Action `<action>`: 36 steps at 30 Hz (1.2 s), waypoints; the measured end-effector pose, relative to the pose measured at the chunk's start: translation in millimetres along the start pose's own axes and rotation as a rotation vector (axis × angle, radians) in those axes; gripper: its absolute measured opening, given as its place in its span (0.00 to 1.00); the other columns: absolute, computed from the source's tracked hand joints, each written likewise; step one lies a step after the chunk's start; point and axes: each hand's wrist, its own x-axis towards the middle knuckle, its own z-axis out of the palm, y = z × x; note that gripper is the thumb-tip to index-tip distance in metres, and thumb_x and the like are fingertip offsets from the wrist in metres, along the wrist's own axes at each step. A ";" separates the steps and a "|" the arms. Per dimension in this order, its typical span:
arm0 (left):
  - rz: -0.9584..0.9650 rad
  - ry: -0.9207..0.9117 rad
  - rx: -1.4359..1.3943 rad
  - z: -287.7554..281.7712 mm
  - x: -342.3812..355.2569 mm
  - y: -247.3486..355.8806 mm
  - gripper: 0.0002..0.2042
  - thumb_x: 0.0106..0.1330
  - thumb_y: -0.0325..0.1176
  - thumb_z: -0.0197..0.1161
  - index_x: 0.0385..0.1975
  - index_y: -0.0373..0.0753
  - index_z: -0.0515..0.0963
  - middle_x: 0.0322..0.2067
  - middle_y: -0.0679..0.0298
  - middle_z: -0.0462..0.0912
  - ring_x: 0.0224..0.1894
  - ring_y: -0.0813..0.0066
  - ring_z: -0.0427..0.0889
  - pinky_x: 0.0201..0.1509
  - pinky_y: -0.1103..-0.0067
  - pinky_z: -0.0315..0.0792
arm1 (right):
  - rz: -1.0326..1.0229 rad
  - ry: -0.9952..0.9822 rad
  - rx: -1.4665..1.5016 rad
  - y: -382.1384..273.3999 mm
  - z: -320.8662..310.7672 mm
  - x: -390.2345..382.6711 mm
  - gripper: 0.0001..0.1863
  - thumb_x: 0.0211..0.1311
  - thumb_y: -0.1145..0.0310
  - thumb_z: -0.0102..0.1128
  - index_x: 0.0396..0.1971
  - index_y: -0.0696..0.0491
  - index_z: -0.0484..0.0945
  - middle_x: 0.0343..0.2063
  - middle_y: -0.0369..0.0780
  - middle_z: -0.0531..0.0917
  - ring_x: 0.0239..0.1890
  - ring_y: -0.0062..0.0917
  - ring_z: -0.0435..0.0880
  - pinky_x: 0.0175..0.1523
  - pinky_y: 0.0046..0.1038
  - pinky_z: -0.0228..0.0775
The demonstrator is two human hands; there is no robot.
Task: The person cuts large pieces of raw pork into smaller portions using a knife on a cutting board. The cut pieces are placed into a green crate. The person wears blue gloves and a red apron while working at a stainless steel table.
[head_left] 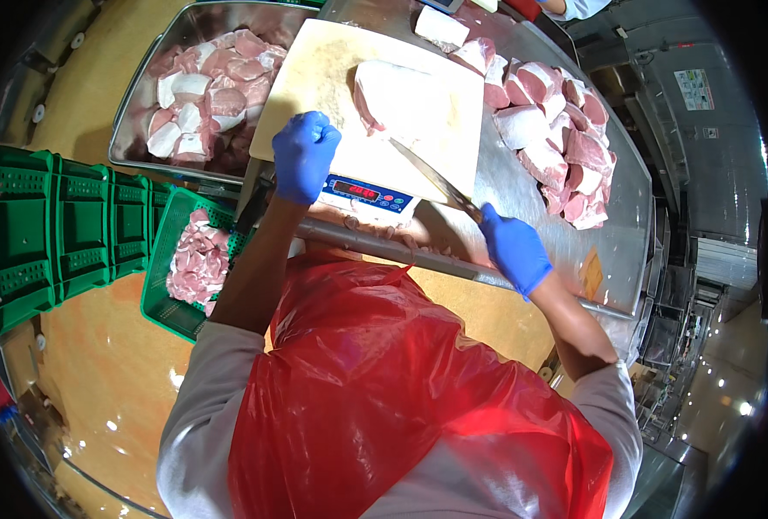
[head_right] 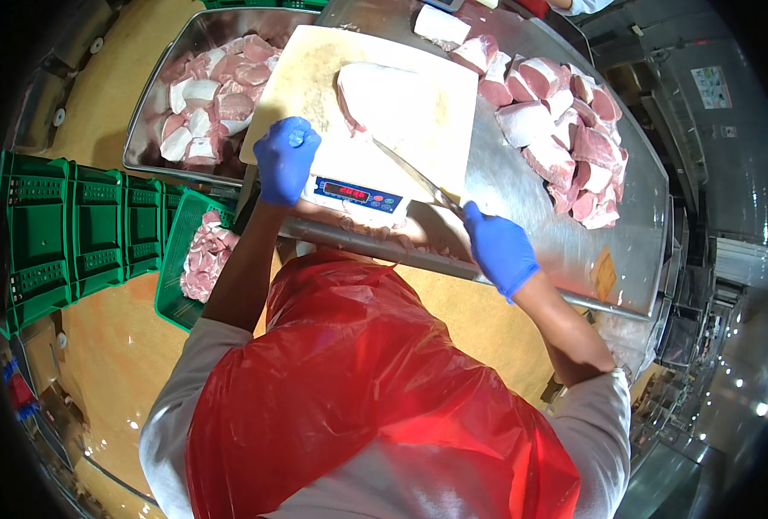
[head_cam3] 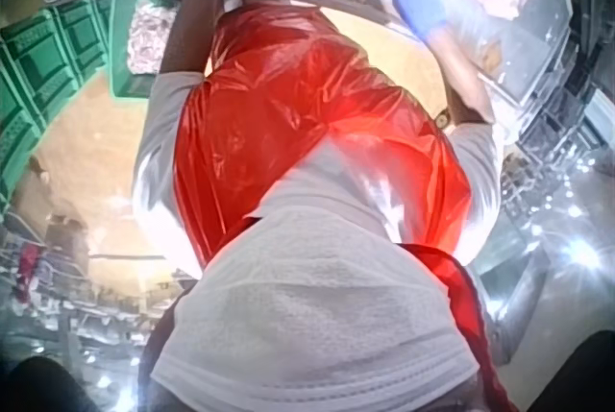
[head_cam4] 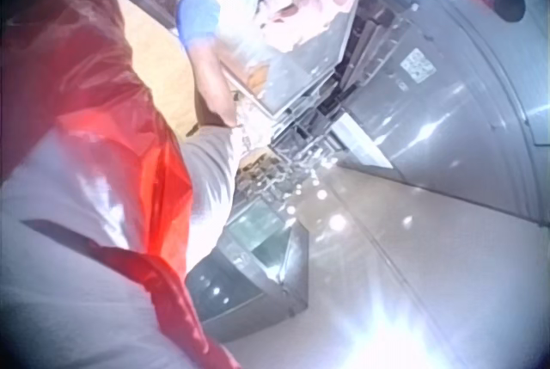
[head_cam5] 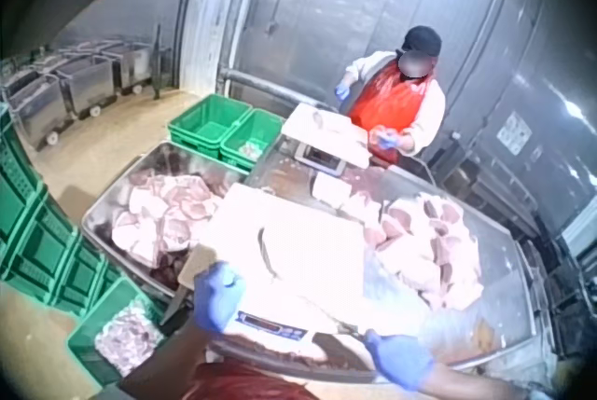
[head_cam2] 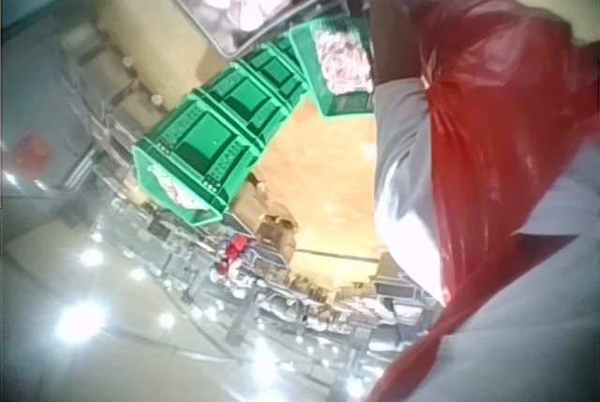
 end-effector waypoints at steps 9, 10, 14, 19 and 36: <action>0.070 -0.157 0.031 35.9 0.9 28.8 0.07 0.51 0.22 0.66 0.31 0.33 0.82 0.31 0.53 0.82 0.36 0.56 0.83 0.43 0.70 0.78 | -0.001 0.367 0.122 -32.8 -9.5 36.1 0.07 0.70 0.68 0.53 0.42 0.53 0.68 0.24 0.53 0.81 0.25 0.52 0.82 0.29 0.49 0.72; 0.059 -0.133 -0.001 36.8 -1.1 25.4 0.07 0.51 0.23 0.65 0.31 0.33 0.82 0.31 0.53 0.82 0.35 0.56 0.83 0.42 0.70 0.78 | -0.009 0.345 0.118 -34.8 -11.9 39.3 0.07 0.70 0.68 0.53 0.42 0.53 0.69 0.22 0.54 0.81 0.25 0.53 0.81 0.28 0.50 0.71; 0.045 -0.089 -0.081 38.9 -10.9 18.9 0.06 0.51 0.24 0.65 0.29 0.34 0.80 0.30 0.53 0.81 0.33 0.55 0.81 0.38 0.68 0.77 | -0.086 0.247 0.134 -44.6 -1.9 69.3 0.09 0.67 0.70 0.52 0.45 0.54 0.69 0.24 0.55 0.81 0.28 0.53 0.83 0.33 0.50 0.74; 0.013 -0.108 -0.112 36.3 -12.0 17.0 0.06 0.53 0.24 0.67 0.31 0.32 0.81 0.31 0.53 0.82 0.32 0.56 0.83 0.37 0.69 0.78 | -0.110 0.217 0.149 -85.6 -5.5 148.3 0.15 0.70 0.63 0.49 0.48 0.57 0.72 0.28 0.53 0.84 0.33 0.49 0.85 0.39 0.45 0.77; -0.893 -0.889 0.804 -281.6 -232.9 -180.6 0.29 0.56 0.27 0.61 0.62 0.38 0.73 0.56 0.41 0.77 0.59 0.45 0.76 0.64 0.63 0.71 | 0.146 0.402 1.824 5.6 41.1 124.3 0.19 0.77 0.64 0.51 0.62 0.53 0.71 0.51 0.37 0.80 0.51 0.25 0.79 0.53 0.35 0.77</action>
